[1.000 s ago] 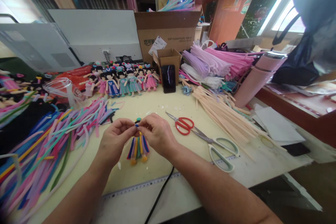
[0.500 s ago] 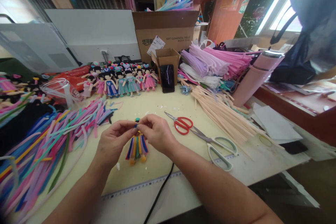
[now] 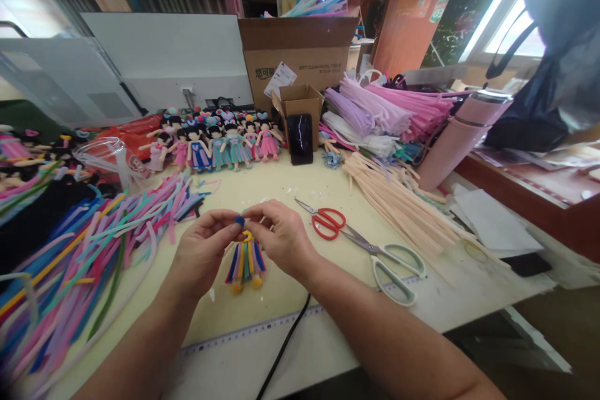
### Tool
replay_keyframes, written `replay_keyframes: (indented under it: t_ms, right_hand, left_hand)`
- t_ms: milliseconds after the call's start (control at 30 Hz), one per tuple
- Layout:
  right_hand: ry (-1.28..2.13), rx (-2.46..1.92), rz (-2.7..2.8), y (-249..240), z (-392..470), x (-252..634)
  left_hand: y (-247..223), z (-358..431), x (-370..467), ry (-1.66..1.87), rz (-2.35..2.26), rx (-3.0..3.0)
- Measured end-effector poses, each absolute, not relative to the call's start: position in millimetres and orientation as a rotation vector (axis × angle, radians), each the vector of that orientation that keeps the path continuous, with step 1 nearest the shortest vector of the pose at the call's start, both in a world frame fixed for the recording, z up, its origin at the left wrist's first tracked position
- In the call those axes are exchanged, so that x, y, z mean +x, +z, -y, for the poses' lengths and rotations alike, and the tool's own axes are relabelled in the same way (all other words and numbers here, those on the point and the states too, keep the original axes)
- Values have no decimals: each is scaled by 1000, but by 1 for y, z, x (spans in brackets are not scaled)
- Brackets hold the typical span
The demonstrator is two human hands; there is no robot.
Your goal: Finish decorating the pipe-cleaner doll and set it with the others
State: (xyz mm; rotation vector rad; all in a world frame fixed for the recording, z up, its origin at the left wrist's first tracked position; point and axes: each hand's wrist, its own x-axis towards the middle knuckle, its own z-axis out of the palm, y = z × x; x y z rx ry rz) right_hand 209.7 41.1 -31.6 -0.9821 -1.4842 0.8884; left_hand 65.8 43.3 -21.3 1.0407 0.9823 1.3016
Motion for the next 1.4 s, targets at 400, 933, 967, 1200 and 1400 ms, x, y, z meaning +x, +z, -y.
replay_keyframes:
  t_ms: [400, 933, 967, 1200, 1400]
  right_hand:
    - [278, -967, 1830, -28, -37, 214]
    - [61, -995, 1938, -33, -39, 212]
    - [64, -979, 1937, -33, -39, 212]
    - [66, -920, 1948, -31, -39, 213]
    - [59, -914, 1970, -31, -39, 214]
  left_hand:
    - [-21, -46, 63, 1162, -954, 885]
    - [-25, -42, 65, 1032, -906, 755]
    - [-25, -42, 65, 1032, -906, 765]
    - [-25, -44, 61, 1016, -934, 821]
    - [-25, -46, 59, 1020, -974, 921]
